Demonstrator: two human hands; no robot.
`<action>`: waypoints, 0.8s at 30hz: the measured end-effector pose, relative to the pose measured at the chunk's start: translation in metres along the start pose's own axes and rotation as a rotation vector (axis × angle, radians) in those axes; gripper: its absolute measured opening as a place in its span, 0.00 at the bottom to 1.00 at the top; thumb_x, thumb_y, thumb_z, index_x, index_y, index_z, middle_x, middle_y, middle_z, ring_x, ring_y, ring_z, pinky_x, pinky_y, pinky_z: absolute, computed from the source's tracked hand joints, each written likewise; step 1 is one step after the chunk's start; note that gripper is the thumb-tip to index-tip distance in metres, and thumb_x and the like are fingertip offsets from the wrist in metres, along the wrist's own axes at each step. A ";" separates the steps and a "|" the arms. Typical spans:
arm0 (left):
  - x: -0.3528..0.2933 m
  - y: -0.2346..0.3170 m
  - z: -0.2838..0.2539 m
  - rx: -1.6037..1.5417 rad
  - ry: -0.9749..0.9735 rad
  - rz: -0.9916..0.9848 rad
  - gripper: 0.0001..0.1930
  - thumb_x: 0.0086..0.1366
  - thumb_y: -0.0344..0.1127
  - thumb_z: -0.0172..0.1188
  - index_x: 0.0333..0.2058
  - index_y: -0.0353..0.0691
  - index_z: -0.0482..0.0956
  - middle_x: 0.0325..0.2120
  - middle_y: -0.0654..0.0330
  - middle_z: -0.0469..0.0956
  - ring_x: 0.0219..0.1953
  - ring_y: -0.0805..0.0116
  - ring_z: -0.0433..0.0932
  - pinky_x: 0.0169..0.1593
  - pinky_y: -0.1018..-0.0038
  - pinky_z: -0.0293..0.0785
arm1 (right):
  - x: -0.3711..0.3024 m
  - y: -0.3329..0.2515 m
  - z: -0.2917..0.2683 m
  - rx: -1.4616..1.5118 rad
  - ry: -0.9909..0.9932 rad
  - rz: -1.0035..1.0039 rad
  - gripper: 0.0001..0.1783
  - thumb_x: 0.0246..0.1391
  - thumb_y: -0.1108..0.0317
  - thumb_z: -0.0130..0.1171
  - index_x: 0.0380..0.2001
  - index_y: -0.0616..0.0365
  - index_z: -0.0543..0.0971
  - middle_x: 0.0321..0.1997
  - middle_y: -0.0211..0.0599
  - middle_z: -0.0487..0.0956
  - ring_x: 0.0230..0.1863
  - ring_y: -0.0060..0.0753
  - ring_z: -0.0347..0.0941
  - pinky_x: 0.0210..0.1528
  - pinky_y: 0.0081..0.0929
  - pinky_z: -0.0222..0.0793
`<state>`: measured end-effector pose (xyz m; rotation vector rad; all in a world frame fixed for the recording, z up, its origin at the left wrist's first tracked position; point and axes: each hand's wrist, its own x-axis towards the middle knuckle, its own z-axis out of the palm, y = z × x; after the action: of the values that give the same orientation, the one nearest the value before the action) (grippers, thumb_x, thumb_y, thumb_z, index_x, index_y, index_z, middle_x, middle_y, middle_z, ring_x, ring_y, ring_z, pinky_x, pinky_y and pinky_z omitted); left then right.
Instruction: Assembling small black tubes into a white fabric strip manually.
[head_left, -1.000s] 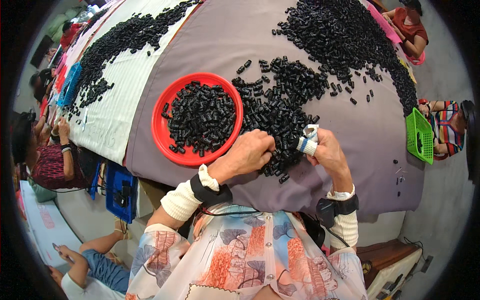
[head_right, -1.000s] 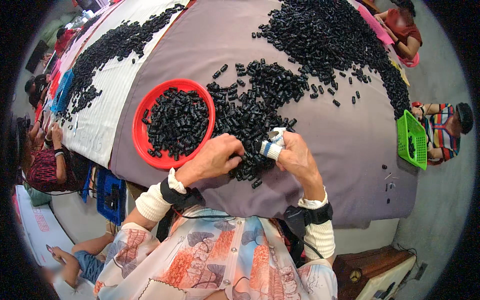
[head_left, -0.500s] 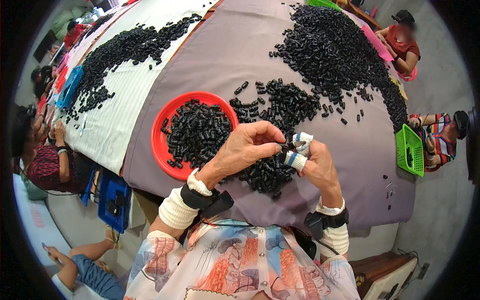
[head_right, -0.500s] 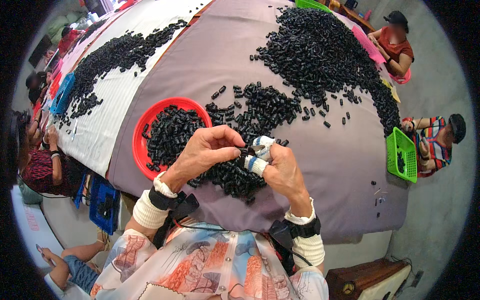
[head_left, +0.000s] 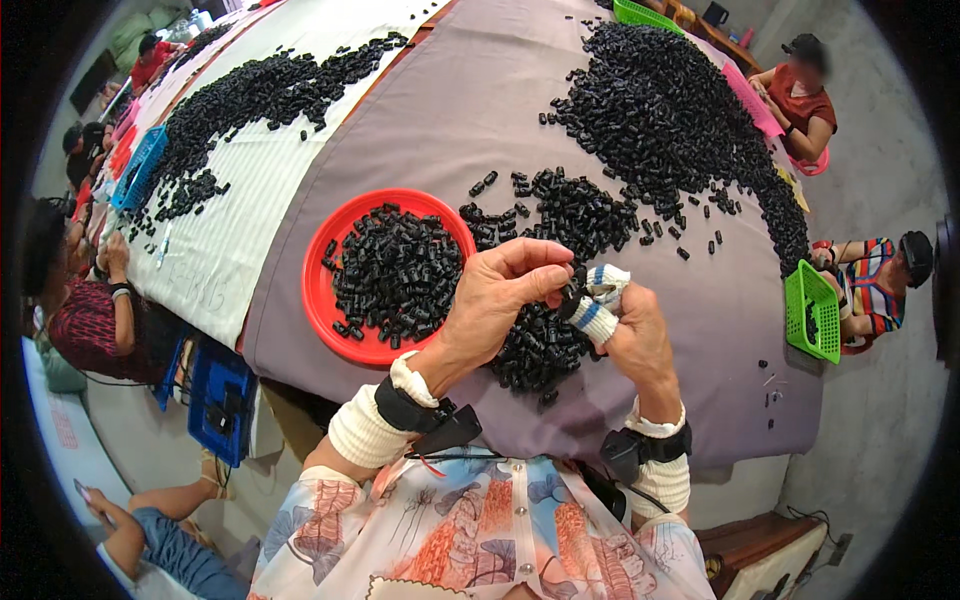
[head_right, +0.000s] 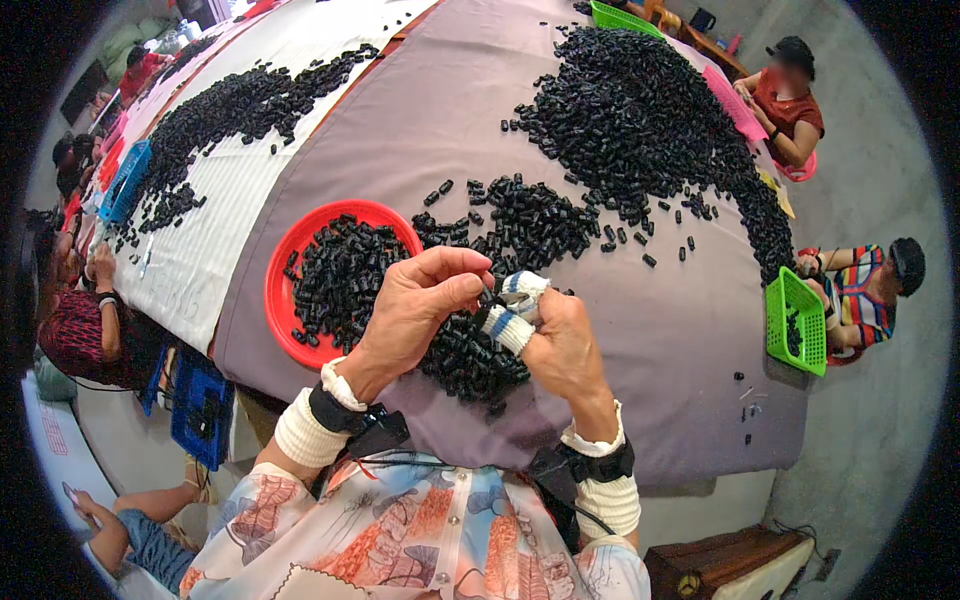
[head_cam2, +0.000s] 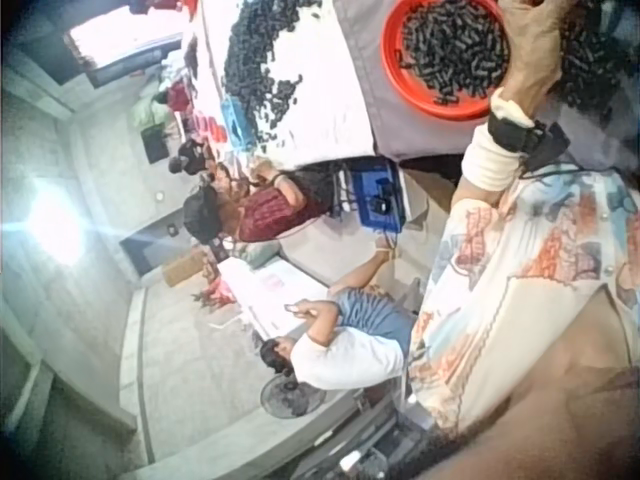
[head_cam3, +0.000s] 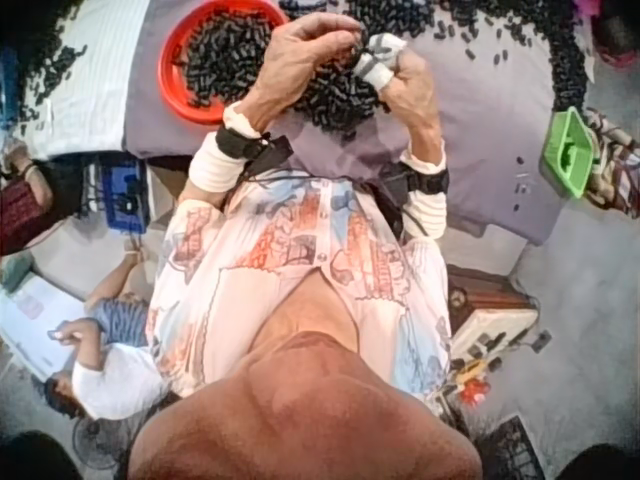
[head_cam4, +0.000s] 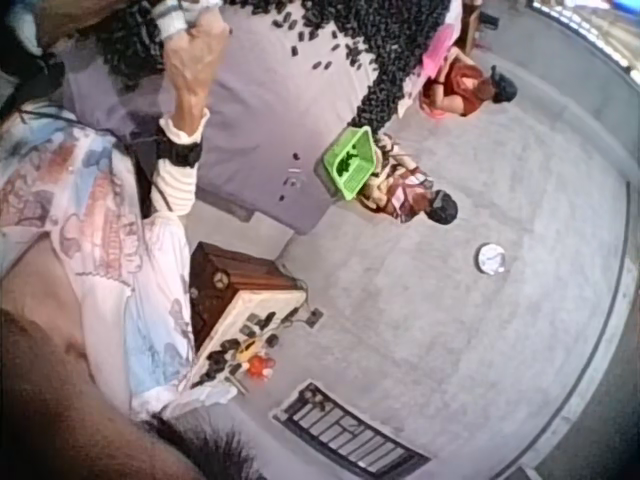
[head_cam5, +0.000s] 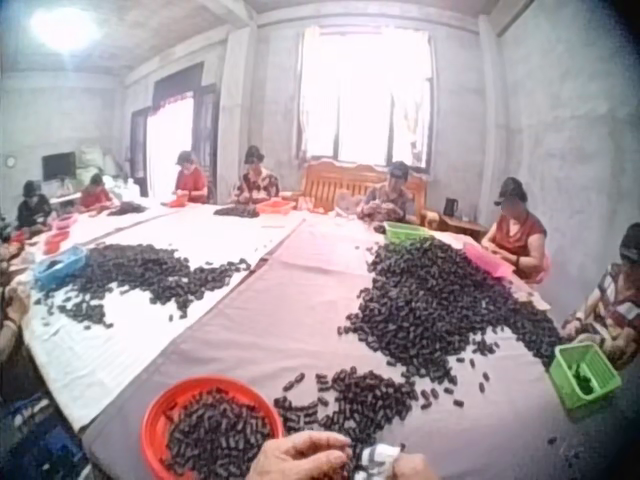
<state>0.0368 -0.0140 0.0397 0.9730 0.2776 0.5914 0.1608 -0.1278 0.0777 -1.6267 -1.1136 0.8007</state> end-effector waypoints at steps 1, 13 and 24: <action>0.000 0.002 0.001 -0.002 0.001 -0.001 0.11 0.59 0.27 0.57 0.41 0.33 0.74 0.34 0.60 0.77 0.35 0.77 0.75 0.38 0.82 0.72 | 0.000 0.000 0.000 0.034 0.004 0.002 0.12 0.47 0.70 0.62 0.36 0.62 0.77 0.25 0.23 0.77 0.26 0.11 0.67 0.27 0.15 0.65; -0.004 -0.002 -0.009 -0.266 -0.012 -0.179 0.11 0.60 0.28 0.55 0.42 0.34 0.74 0.34 0.61 0.76 0.35 0.77 0.74 0.39 0.81 0.71 | 0.005 -0.005 0.007 -0.084 0.005 0.018 0.09 0.45 0.71 0.63 0.30 0.63 0.76 0.22 0.25 0.75 0.23 0.11 0.65 0.25 0.15 0.63; -0.005 -0.006 -0.010 -0.469 -0.040 -0.194 0.10 0.61 0.30 0.54 0.42 0.37 0.73 0.31 0.65 0.74 0.32 0.79 0.72 0.42 0.78 0.72 | 0.007 0.003 -0.001 -0.141 -0.120 0.055 0.17 0.40 0.61 0.68 0.29 0.62 0.76 0.20 0.29 0.74 0.21 0.17 0.65 0.24 0.20 0.63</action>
<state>0.0299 -0.0123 0.0293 0.4977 0.1826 0.4306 0.1651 -0.1222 0.0750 -1.7520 -1.2374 0.8819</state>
